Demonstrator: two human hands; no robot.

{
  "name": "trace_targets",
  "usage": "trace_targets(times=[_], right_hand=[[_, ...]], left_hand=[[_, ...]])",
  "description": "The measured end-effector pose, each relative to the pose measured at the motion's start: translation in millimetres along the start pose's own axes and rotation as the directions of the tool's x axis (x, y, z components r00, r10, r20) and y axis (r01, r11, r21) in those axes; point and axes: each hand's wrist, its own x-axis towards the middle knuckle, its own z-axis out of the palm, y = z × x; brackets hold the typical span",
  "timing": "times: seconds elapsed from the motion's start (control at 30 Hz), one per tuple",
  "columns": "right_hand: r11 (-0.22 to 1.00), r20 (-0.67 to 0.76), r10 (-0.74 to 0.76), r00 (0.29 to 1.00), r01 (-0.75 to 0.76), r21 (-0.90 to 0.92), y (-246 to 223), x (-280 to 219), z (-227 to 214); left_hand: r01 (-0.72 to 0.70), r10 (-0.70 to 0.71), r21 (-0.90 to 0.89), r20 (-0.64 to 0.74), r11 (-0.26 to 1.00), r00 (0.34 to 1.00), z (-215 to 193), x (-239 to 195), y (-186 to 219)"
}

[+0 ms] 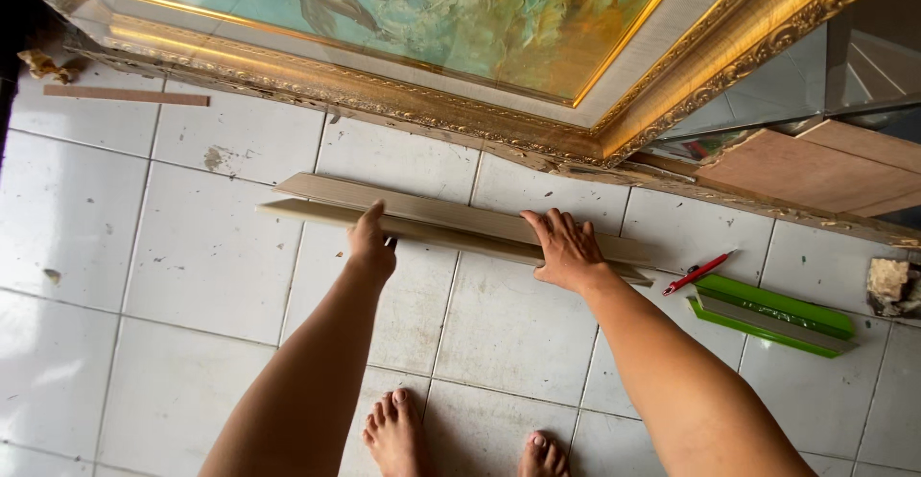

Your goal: The person handles several pieces of frame molding at a specialized cutting station, organizing and placing them onto the workstation. They use a ruler to measure one piece and mark it with a pen.

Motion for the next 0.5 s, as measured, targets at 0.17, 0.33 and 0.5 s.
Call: trace_targets(times=[0.17,0.33,0.5], right_hand=[[0.987,0.009,0.152,0.988,-0.152,0.059,-17,-45,-20],[0.907,0.129,0.364,0.923,-0.382,0.178,-42,-182,59],[0.692,-0.631,0.63,0.453,-0.696,0.193,-198,-279,261]], left_hand=[[0.159,-0.01,0.488,-0.294,0.858,0.956,-16,-58,22],[-0.028,0.294,0.908,-0.106,0.419,0.95,-186,-100,-111],[-0.074,0.353,0.77,0.374,-0.634,0.858,-209,-277,-117]])
